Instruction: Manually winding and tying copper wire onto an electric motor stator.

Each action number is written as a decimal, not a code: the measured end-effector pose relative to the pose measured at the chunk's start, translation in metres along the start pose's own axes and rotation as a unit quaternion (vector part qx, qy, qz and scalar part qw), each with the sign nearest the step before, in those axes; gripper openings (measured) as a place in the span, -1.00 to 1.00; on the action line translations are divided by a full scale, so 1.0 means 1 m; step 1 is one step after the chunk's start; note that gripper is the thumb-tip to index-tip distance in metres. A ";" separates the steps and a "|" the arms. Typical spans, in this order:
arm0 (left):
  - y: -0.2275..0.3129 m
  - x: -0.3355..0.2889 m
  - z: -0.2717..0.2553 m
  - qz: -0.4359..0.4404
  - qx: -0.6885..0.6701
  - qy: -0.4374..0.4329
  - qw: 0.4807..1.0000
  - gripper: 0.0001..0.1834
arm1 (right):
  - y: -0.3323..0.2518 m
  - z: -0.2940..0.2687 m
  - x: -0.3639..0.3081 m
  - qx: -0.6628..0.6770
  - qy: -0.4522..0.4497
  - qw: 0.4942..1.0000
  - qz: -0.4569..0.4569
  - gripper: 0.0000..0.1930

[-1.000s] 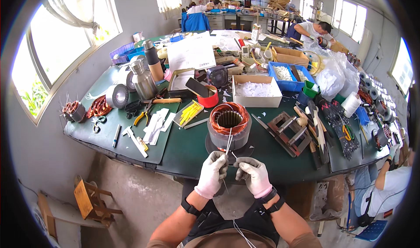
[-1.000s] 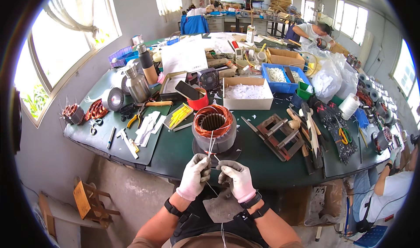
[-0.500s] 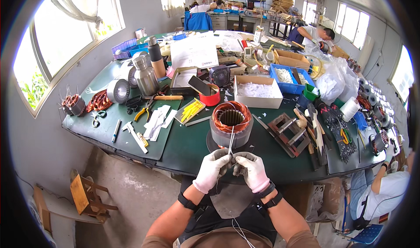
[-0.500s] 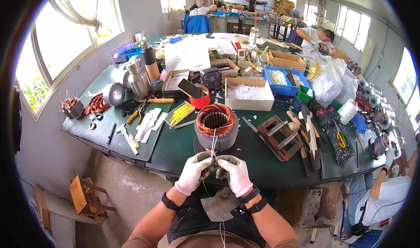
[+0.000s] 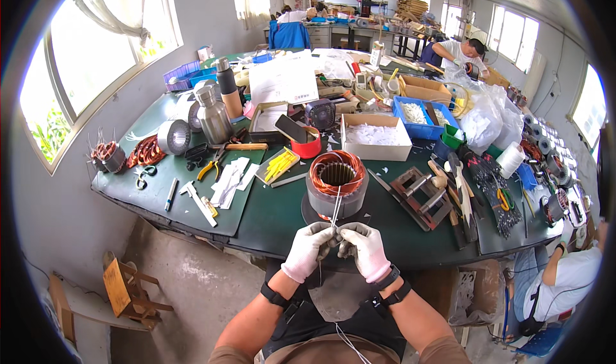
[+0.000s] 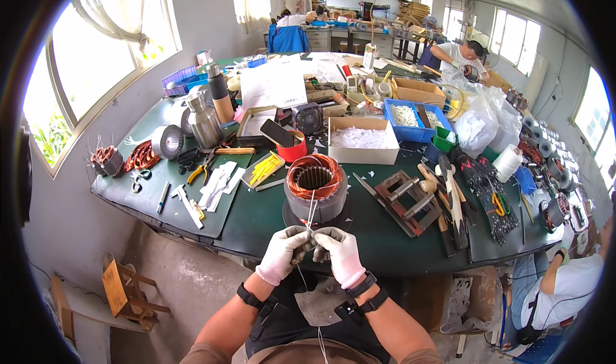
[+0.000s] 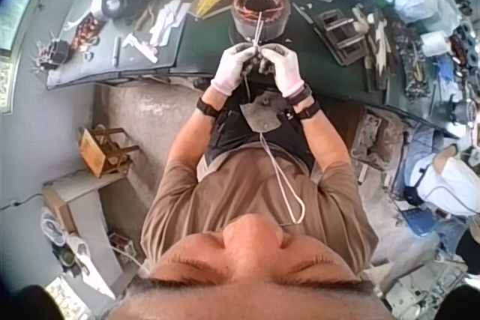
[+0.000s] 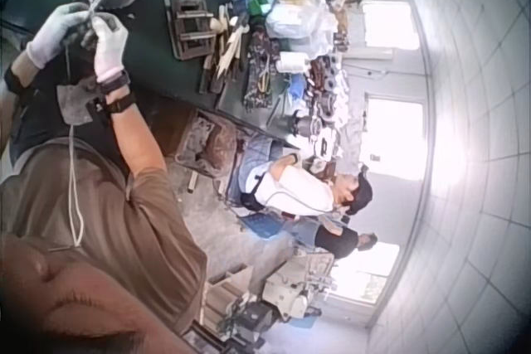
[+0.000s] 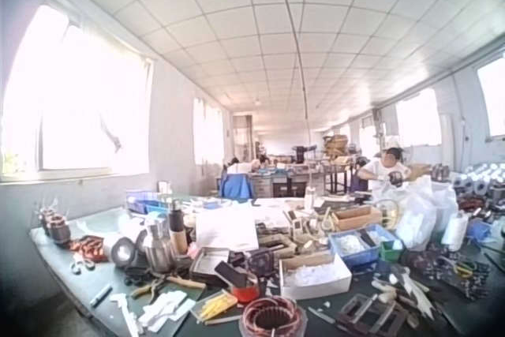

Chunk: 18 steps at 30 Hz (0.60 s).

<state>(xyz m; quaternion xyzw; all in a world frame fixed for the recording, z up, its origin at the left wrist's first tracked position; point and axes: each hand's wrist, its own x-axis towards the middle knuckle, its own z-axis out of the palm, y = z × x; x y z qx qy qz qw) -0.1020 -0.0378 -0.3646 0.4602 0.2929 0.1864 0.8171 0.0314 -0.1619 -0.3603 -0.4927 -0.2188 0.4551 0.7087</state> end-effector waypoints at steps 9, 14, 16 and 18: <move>0.003 -0.003 0.000 0.032 0.003 -0.013 0.999 -0.79 | -0.004 -0.005 0.008 -0.073 -0.032 0.997 -0.019 -0.87; 0.004 -0.003 0.000 0.073 0.064 -0.001 0.995 -0.81 | -0.009 0.004 0.006 -0.059 -0.058 0.997 0.011 -0.90; 0.002 -0.004 0.003 0.101 0.096 0.012 0.990 -0.81 | -0.011 0.011 0.004 -0.198 0.014 0.968 -0.155 -0.90; -0.001 -0.007 0.008 0.184 0.225 0.062 0.955 -0.77 | -0.013 0.016 0.005 -0.423 0.049 0.824 -0.374 -0.85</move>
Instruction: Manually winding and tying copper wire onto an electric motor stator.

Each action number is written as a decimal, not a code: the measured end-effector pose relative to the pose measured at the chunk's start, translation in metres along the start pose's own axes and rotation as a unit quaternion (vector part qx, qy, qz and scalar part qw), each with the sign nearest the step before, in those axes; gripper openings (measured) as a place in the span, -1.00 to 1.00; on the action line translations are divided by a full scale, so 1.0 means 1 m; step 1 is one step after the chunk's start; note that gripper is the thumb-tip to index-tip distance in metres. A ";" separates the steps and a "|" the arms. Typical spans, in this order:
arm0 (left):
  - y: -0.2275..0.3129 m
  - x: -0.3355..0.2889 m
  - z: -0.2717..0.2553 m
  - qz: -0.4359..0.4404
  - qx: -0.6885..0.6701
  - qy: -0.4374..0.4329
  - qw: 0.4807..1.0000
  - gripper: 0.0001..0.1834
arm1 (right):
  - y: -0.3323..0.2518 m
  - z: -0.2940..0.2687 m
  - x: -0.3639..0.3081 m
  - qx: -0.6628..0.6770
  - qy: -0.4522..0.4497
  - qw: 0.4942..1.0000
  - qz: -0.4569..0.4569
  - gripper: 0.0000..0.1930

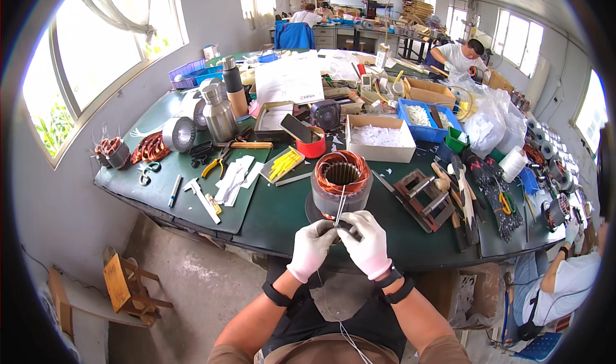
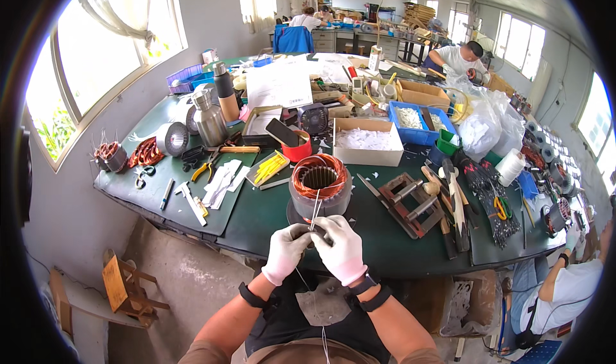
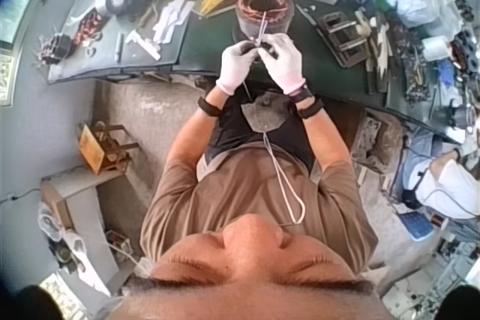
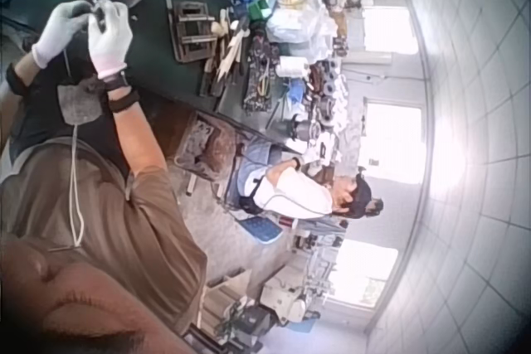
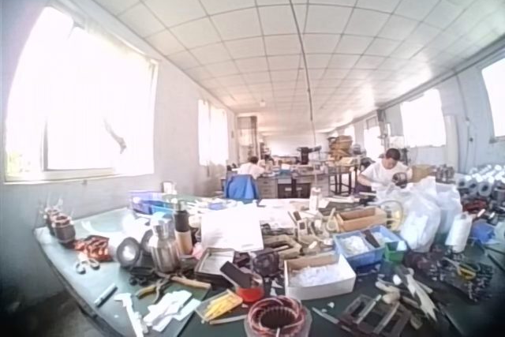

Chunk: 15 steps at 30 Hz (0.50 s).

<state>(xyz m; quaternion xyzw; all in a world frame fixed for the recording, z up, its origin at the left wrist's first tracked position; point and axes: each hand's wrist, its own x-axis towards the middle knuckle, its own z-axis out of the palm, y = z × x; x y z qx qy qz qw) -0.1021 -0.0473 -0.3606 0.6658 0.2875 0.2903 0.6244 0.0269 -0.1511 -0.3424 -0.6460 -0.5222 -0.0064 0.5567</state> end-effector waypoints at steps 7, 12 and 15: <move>0.004 -0.005 -0.001 0.073 0.113 0.006 0.991 -0.76 | 0.011 0.004 -0.001 -0.035 -0.005 0.999 -0.030 -0.92; 0.000 -0.003 -0.004 -0.006 -0.083 -0.050 0.995 -0.81 | 0.023 0.001 -0.023 0.278 -0.077 0.899 0.330 -0.85; -0.004 -0.003 0.000 0.001 -0.119 -0.058 0.991 -0.82 | 0.022 0.002 -0.031 0.462 -0.080 0.784 0.408 -0.80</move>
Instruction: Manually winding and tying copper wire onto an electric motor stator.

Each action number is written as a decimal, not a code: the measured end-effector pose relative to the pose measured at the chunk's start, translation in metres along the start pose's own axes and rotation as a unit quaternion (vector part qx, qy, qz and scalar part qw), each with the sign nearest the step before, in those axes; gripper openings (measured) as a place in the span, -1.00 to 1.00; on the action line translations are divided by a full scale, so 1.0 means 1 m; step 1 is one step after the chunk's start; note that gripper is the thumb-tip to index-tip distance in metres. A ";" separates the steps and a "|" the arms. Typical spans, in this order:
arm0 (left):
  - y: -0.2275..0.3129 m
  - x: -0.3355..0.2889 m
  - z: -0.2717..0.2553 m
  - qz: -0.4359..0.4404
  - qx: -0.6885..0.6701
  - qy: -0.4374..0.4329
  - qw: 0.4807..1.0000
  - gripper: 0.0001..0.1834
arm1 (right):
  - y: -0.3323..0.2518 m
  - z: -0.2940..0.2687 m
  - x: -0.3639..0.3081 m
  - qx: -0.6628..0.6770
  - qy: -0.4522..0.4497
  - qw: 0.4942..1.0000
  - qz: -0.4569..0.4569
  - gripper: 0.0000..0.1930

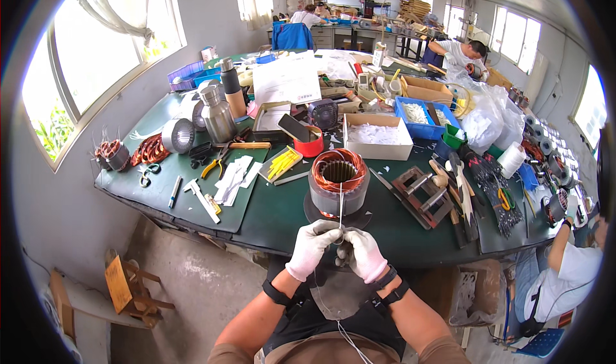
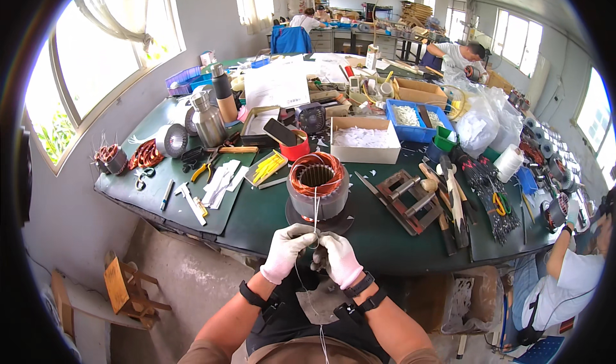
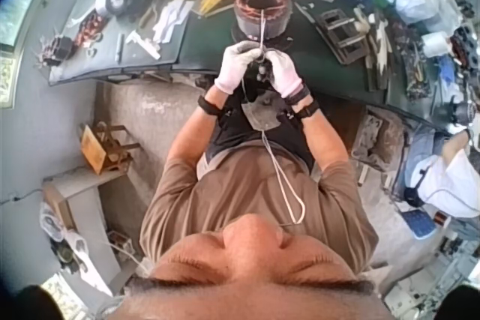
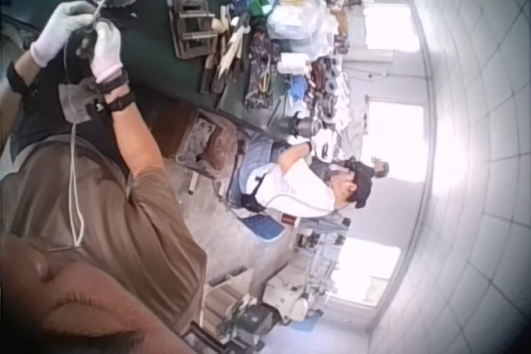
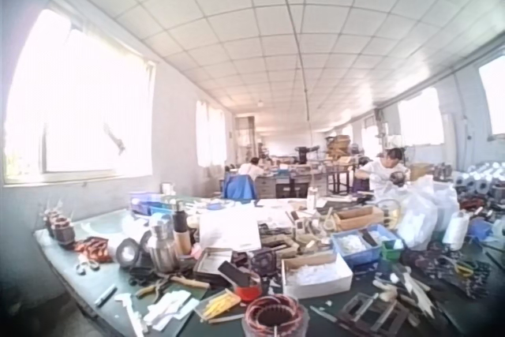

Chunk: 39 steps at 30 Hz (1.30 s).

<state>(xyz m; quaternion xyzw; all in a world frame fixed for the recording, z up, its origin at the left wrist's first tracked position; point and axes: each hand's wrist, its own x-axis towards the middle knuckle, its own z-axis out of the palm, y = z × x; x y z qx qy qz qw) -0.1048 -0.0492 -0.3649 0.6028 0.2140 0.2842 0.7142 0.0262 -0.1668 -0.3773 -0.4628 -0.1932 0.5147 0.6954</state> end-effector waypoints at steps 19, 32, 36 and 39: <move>0.005 -0.019 0.006 -0.077 -0.046 -0.026 0.996 -0.82 | 0.004 0.023 -0.030 -0.484 0.126 0.756 -0.421 -0.82; -0.002 -0.077 0.018 -0.097 0.036 -0.035 0.994 -0.86 | 0.008 -0.007 -0.078 -0.385 -0.038 0.883 -0.267 -0.87; 0.004 -0.085 0.030 0.028 0.231 -0.001 0.973 -0.88 | -0.024 -0.003 -0.058 -0.173 -0.090 0.980 -0.042 -0.72; 0.024 -0.068 0.023 0.127 0.385 -0.110 0.908 -0.86 | -0.039 0.000 -0.057 -0.106 -0.086 0.991 -0.004 -0.74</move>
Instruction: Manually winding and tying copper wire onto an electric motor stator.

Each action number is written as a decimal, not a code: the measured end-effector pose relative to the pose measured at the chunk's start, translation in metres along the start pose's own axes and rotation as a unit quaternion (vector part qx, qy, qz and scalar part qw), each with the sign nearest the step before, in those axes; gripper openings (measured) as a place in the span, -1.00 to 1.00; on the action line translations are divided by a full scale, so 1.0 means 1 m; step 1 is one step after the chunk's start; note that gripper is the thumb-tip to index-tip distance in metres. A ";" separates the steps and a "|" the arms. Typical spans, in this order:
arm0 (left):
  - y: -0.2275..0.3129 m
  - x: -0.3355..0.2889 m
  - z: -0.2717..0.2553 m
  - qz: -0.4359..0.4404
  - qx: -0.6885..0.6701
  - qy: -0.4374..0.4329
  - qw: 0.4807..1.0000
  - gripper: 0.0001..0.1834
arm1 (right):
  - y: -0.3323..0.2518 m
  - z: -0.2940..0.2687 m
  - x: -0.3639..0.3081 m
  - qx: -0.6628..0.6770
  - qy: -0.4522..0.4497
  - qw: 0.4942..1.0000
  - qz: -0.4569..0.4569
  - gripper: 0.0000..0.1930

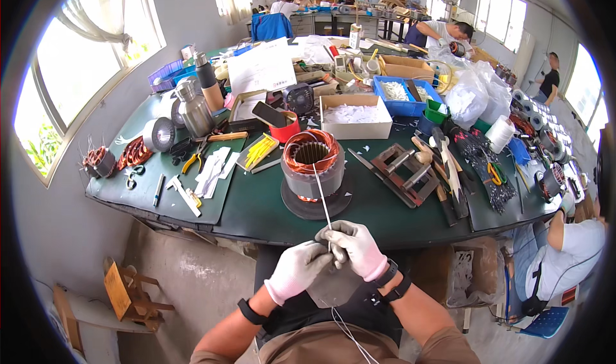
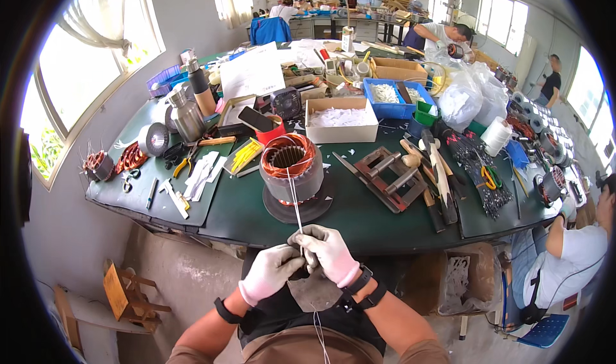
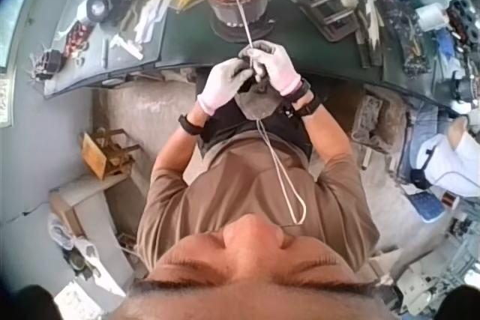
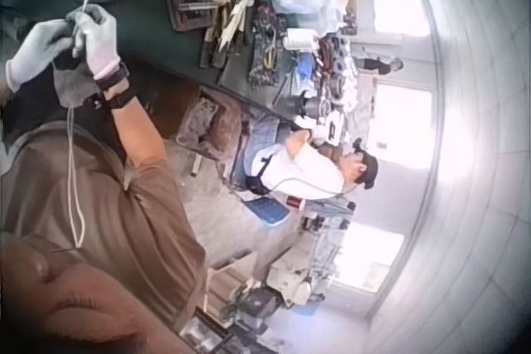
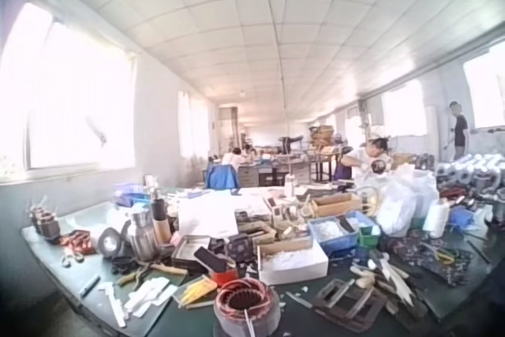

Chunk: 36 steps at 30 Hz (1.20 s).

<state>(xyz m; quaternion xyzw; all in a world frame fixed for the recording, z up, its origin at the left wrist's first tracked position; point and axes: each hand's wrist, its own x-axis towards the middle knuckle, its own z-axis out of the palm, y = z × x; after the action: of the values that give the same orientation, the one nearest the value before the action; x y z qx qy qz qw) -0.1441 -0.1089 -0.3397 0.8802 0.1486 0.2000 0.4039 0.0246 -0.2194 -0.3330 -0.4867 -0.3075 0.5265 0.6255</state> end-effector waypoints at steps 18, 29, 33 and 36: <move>-0.035 0.131 -0.063 0.209 0.210 0.128 0.946 -0.79 | 0.053 -0.054 -0.133 -0.565 0.086 0.810 -0.131 -0.69; -0.049 0.129 -0.065 0.231 0.124 0.137 0.955 -0.72 | -0.051 0.020 0.040 -0.307 0.054 0.874 -0.372 -0.80; -0.050 0.132 -0.064 0.229 0.138 0.139 0.954 -0.73 | -0.102 0.036 0.083 -0.226 0.061 0.900 -0.367 -0.74; -0.049 0.130 -0.063 0.215 0.140 0.155 0.954 -0.73 | -0.076 0.042 0.070 -0.065 0.059 0.950 -0.298 -0.61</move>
<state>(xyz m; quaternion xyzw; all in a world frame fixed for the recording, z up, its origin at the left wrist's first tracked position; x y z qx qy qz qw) -0.0649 0.0184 -0.3102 0.8972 0.0433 0.3933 0.1960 0.0326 -0.1381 -0.2573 -0.4424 -0.4348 0.2653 0.7382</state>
